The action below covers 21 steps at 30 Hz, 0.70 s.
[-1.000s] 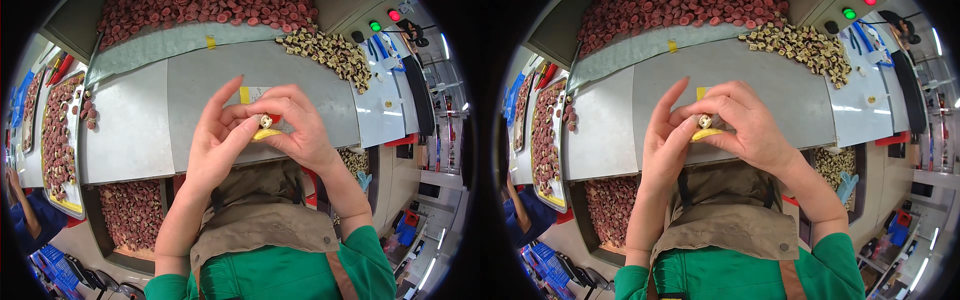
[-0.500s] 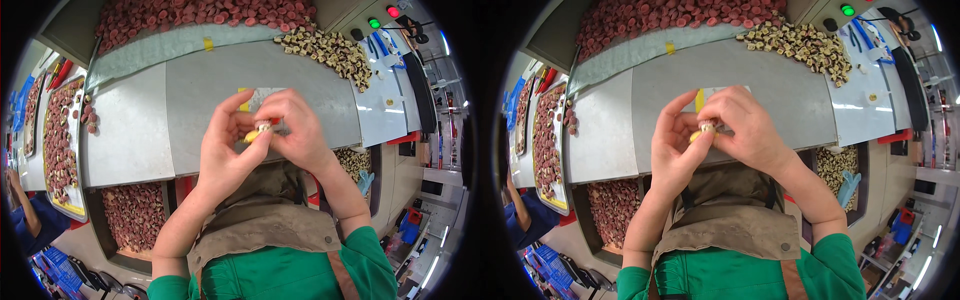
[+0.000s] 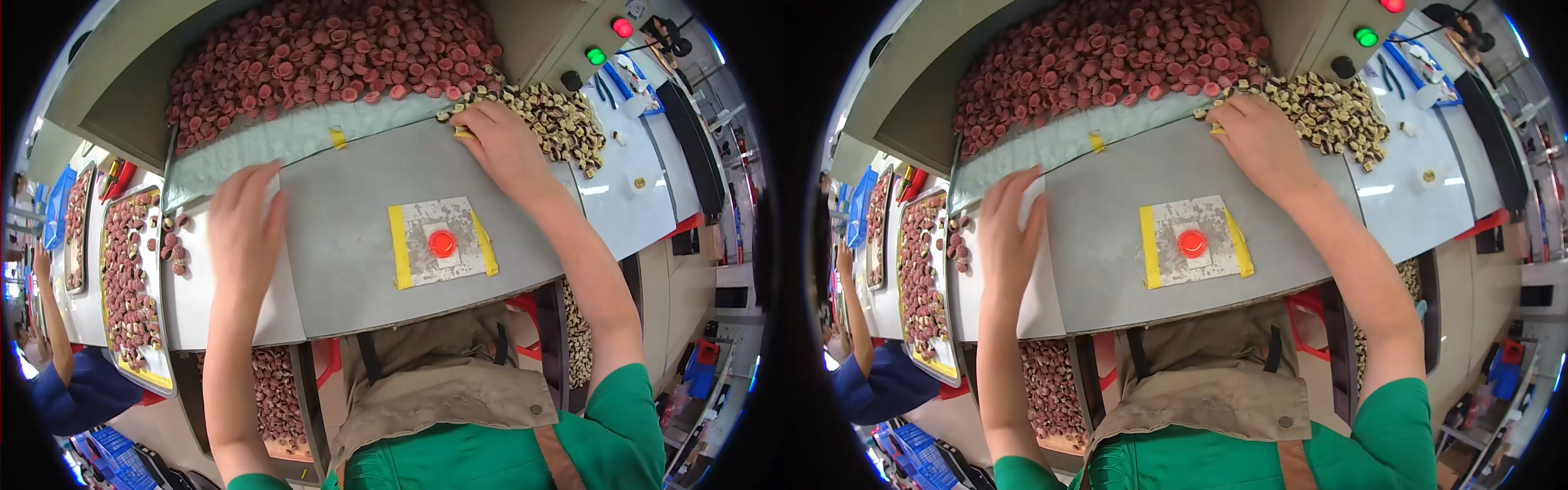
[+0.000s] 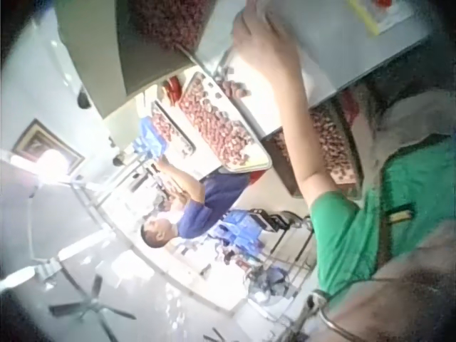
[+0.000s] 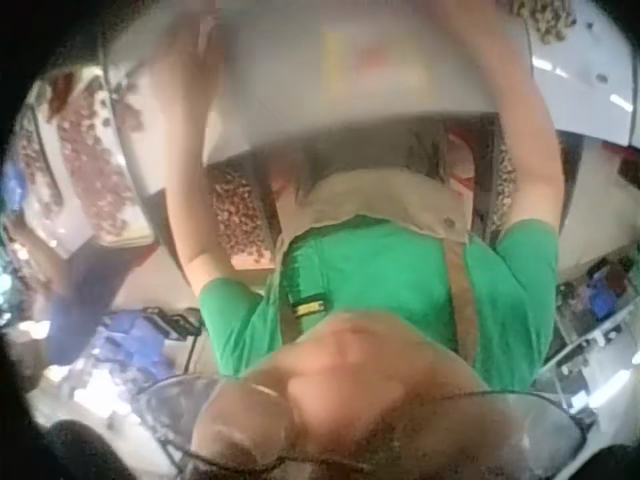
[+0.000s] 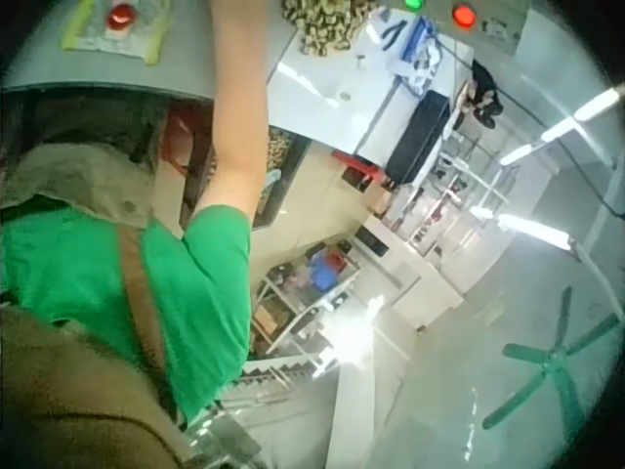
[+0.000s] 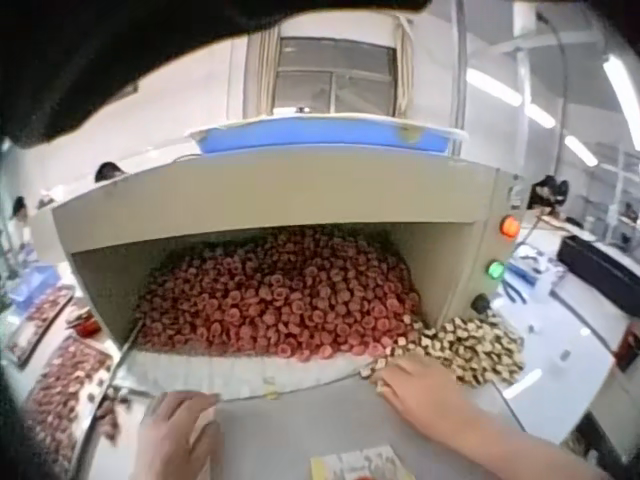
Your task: The person assembles small plastic components by hand, taking them from bins and fitting them together.
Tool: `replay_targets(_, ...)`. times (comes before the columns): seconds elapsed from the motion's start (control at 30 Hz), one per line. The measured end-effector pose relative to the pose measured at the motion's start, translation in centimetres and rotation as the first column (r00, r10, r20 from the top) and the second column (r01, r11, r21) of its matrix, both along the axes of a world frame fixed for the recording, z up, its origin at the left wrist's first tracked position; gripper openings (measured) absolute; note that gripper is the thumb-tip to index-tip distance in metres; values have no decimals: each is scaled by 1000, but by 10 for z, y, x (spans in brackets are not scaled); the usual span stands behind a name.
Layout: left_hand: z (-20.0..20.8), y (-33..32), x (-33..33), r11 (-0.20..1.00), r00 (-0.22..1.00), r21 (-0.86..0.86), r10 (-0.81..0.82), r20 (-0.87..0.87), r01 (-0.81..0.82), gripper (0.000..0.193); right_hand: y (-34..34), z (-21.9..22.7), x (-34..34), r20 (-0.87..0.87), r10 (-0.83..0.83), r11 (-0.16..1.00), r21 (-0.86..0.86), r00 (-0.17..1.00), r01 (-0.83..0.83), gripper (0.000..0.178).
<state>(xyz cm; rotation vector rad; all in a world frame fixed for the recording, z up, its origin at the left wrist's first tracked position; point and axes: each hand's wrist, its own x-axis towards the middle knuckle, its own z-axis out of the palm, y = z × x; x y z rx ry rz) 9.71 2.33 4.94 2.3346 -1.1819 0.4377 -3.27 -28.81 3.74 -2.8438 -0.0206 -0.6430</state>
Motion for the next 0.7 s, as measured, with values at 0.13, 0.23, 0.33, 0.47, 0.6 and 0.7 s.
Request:
replay_targets(0.13, -12, -77, 20, 985, 992, -118, -119, 34, 122, 23, 14, 7, -5, -83, 54, 998, 43, 995, -51, 17)
replay_targets(0.23, -26, -116, 34, 971, 991, -200, -128, 24, 130, 18, 27, 16, -29, -237, 104, 971, 236, 966, -46, 19)
replay_targets(0.33, -38, -125, 39, 991, 998, -123, -50, 35, 54, 15, 24, 14, -46, -226, 200, 948, 291, 953, -130, 25)
replay_targets(0.47, -31, -105, 22, 979, 982, -160, -146, -119, 126, 14, 21, 11, -66, -244, 129, 862, 506, 961, 13, 30)
replay_targets(0.6, -12, -64, -30, 925, 681, -379, -303, -667, 40, 27, 23, 9, -79, -279, -8, 861, 486, 960, 148, 31)
replay_targets(0.7, -10, -43, -69, 875, 365, -469, -401, -840, -118, 33, 18, -1, -80, -236, 4, 900, 425, 972, 100, 28)
